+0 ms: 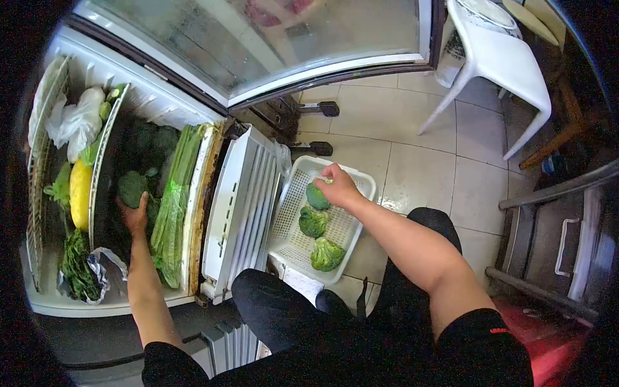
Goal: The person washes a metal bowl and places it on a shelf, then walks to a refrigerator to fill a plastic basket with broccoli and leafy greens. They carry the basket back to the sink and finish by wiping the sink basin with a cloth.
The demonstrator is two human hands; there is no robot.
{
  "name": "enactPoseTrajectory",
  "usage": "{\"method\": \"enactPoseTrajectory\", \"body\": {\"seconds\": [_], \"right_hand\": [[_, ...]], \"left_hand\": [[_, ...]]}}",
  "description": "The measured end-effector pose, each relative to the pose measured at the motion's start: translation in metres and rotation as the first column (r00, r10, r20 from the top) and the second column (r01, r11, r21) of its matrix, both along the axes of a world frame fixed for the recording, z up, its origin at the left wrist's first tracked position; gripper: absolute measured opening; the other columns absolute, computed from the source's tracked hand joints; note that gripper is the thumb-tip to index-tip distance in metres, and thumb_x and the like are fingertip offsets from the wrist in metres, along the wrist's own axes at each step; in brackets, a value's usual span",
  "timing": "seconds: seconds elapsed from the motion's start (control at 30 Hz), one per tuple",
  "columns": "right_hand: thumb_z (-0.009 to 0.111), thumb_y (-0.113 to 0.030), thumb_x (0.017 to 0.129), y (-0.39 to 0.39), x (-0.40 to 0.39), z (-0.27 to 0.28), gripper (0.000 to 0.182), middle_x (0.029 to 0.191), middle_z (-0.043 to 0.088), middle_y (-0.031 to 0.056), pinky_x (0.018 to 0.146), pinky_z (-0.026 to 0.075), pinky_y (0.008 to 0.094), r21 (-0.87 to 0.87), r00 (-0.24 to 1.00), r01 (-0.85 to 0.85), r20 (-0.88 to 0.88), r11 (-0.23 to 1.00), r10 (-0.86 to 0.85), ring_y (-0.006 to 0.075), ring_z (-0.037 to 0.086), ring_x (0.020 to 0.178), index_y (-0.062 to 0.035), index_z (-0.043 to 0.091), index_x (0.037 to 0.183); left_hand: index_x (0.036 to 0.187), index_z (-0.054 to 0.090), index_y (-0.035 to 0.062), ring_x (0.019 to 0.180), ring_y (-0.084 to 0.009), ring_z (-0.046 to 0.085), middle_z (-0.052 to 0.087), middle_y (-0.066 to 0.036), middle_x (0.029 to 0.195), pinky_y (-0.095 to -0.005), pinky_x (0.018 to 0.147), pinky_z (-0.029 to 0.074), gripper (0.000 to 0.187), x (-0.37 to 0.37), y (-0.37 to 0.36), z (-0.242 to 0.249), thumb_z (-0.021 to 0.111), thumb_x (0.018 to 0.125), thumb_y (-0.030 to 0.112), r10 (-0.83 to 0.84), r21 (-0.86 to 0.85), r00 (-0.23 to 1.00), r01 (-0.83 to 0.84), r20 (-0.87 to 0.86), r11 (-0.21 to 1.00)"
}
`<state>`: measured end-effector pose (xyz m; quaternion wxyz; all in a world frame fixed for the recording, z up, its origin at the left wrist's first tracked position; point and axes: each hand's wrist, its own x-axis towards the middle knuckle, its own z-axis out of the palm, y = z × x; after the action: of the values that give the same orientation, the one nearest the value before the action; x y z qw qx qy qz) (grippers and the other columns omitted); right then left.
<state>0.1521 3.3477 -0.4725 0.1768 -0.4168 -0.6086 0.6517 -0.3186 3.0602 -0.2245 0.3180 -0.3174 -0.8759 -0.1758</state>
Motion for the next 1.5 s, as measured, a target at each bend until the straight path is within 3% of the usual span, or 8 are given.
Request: {"method": "enactPoseTrajectory", "body": {"seconds": [0.23,0.4,0.63,0.77,0.9,1.13,1.33,1.5], "right_hand": [[0.069,-0.036,0.084,0.003,0.003,0.001,0.047,0.116,0.060,0.0182,0.096,0.044,0.0380,0.019,0.999,0.024,-0.031,1.000,-0.023,0.0292,0.057,0.112,-0.0014,0.054,0.111],[0.070,-0.035,0.083,0.004,-0.004,-0.005,0.045,0.114,0.061,0.0179,0.094,0.045,0.0374,0.003,0.998,0.047,-0.049,0.999,-0.046,0.0290,0.058,0.109,-0.0027,0.055,0.111],[0.057,-0.034,0.094,0.026,-0.023,-0.046,0.032,0.106,0.055,0.0098,0.058,0.047,0.0317,-0.130,0.928,0.367,-0.012,0.921,-0.372,0.0177,0.060,0.075,-0.0061,0.050,0.108],[0.051,-0.039,0.096,0.036,-0.013,-0.008,0.038,0.108,0.054,0.0102,0.063,0.046,0.0360,-0.357,0.804,0.537,-0.056,0.764,-0.592,0.0188,0.059,0.082,-0.0060,0.048,0.113],[0.048,-0.030,0.096,0.049,-0.010,-0.045,0.036,0.120,0.055,0.0173,0.098,0.040,0.0386,-0.067,0.681,0.731,0.011,0.679,-0.732,0.0282,0.049,0.116,-0.0013,0.049,0.118],[0.048,-0.028,0.096,0.049,-0.007,-0.036,0.036,0.121,0.052,0.0136,0.099,0.038,0.0357,-0.117,0.738,0.660,-0.079,0.742,-0.670,0.0260,0.050,0.110,-0.0012,0.047,0.120],[0.052,-0.033,0.094,0.033,-0.015,-0.001,0.039,0.114,0.051,0.0089,0.073,0.045,0.0323,-0.263,0.847,0.512,-0.007,0.818,-0.532,0.0191,0.055,0.091,-0.0078,0.043,0.122],[0.053,-0.035,0.094,0.031,-0.020,-0.015,0.040,0.109,0.052,0.0076,0.062,0.044,0.0288,-0.316,0.884,0.434,-0.031,0.844,-0.466,0.0158,0.056,0.083,-0.0117,0.041,0.125]], "left_hand": [[0.136,0.038,0.0013,0.117,-0.0410,0.053,0.054,-0.023,0.127,-0.0475,0.097,0.044,0.102,0.046,0.002,0.026,0.086,0.061,0.050,-0.007,-0.104,0.983,-0.013,-0.186,0.994],[0.128,0.045,-0.0031,0.103,-0.0381,0.060,0.059,-0.020,0.112,-0.0410,0.092,0.048,0.096,0.095,0.029,0.065,0.091,0.056,0.041,-0.453,-0.226,0.756,0.394,-0.472,0.891],[0.120,0.053,0.0047,0.101,-0.0261,0.063,0.061,-0.013,0.110,-0.0376,0.088,0.051,0.089,0.244,0.108,0.011,0.093,0.049,0.040,-0.770,0.075,0.635,0.767,0.059,0.638],[0.127,0.051,0.0095,0.100,-0.0355,0.062,0.060,-0.017,0.112,-0.0417,0.087,0.052,0.088,0.341,0.159,-0.062,0.084,0.054,0.046,-0.438,-0.157,0.625,0.670,0.646,0.725],[0.137,0.042,0.0027,0.108,-0.0380,0.059,0.054,-0.025,0.124,-0.0432,0.091,0.050,0.102,0.372,0.179,-0.176,0.082,0.057,0.051,-0.262,-0.283,0.599,0.661,0.757,0.695],[0.132,0.042,-0.0005,0.103,-0.0431,0.060,0.051,-0.028,0.124,-0.0500,0.086,0.050,0.081,0.398,0.166,-0.280,0.073,0.075,0.049,-0.203,-0.245,0.678,0.503,0.706,0.829],[0.116,0.051,-0.0029,0.090,-0.0361,0.067,0.067,-0.019,0.091,-0.0470,0.077,0.054,0.034,0.465,0.091,-0.346,0.057,0.088,0.017,0.080,-0.473,0.495,0.753,0.865,0.457],[0.117,0.052,-0.0012,0.089,-0.0361,0.067,0.066,-0.020,0.093,-0.0483,0.074,0.054,0.028,0.475,0.090,-0.339,0.048,0.090,0.009,0.113,-0.405,0.409,0.753,0.906,0.519]]}}
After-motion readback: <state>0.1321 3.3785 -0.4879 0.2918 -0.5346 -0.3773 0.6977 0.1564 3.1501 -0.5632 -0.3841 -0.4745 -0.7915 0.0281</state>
